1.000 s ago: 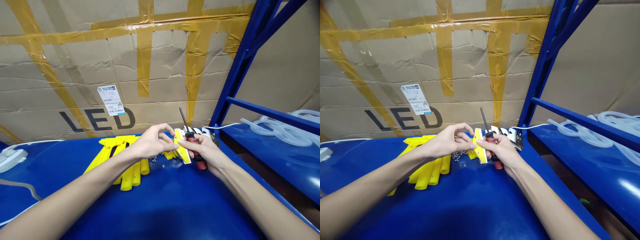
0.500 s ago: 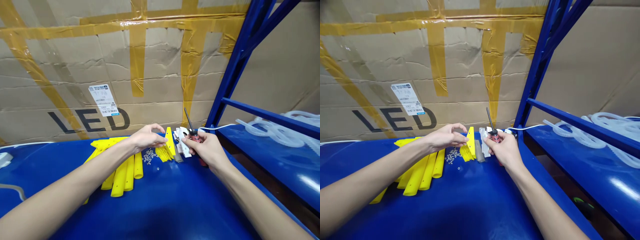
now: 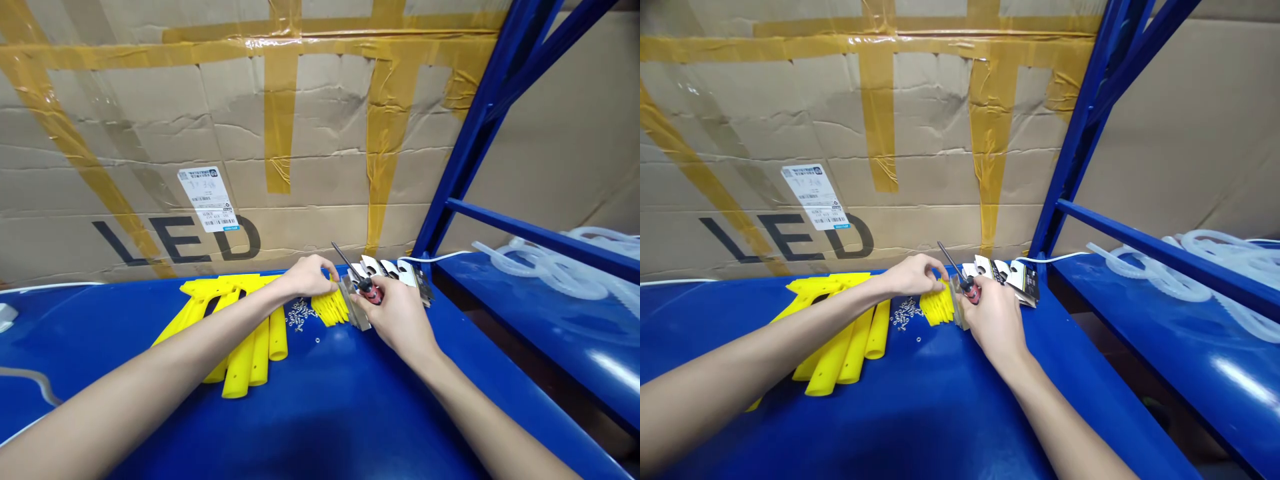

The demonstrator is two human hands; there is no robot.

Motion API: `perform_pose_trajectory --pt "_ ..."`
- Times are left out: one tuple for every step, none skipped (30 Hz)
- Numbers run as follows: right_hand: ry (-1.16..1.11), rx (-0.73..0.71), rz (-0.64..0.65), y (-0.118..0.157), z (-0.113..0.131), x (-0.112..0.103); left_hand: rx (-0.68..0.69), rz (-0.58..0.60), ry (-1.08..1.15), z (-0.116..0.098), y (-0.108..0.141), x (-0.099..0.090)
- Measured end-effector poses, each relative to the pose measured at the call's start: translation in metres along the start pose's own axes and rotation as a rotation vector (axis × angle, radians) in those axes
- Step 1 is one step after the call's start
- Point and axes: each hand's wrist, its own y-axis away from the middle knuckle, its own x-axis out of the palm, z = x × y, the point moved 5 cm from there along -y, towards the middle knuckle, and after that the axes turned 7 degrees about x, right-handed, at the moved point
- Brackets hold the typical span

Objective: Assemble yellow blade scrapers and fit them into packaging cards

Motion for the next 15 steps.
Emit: perform_pose_trajectory --pt "0.009 -0.006 -0.004 0.001 0.001 0.001 0.024 0.016 -0.028 -0.003 0.001 0.0" --pt "0.012 -0.011 -0.007 0.001 0.001 0.002 0.046 0.028 -0.055 -0.005 0.003 0.0" --pt "0.011 -0.018 -0.005 0.002 0.002 0.002 0.068 0.036 -0.083 -0.007 0.004 0.0" --pt "0.005 -0.026 0.002 0.002 0.002 0.002 0.092 0.041 -0.112 -0.009 0.006 0.0" --pt "-0.003 -0.032 0.012 0.003 0.002 0.003 0.119 0.046 -0.14 -0.011 0.007 0.0" --pt "-0.009 -0.036 0.026 0.003 0.002 0.003 0.151 0.054 -0.168 -0.012 0.008 0.0" --pt "-0.012 -0.035 0.048 0.003 0.002 0.003 0.187 0.065 -0.194 -0.013 0.009 0.0" --pt "-0.017 -0.027 0.077 0.004 0.001 0.004 0.227 0.079 -0.218 -0.014 0.011 0.0" --pt "-0.023 -0.016 0.113 0.004 0.001 0.005 0.267 0.095 -0.24 -0.014 0.012 0.001" --pt "-0.032 -0.005 0.146 0.004 0.0 0.006 0.303 0.11 -0.26 -0.014 0.014 0.001" --pt "-0.046 0.005 0.172 0.005 0.0 0.008 0.331 0.123 -0.276 -0.013 0.015 0.001" --pt "-0.072 0.014 0.195 0.005 0.0 0.009 0.352 0.134 -0.291 -0.012 0.017 0.001" --pt "-0.105 0.024 0.211 0.005 0.0 0.01 0.366 0.145 -0.303 -0.011 0.018 0.001" --pt "-0.139 0.032 0.227 0.006 0.0 0.012 0.376 0.154 -0.313 -0.01 0.019 0.0" --pt "-0.169 0.041 0.243 0.006 0.0 0.013 0.384 0.162 -0.321 -0.009 0.02 0.0"
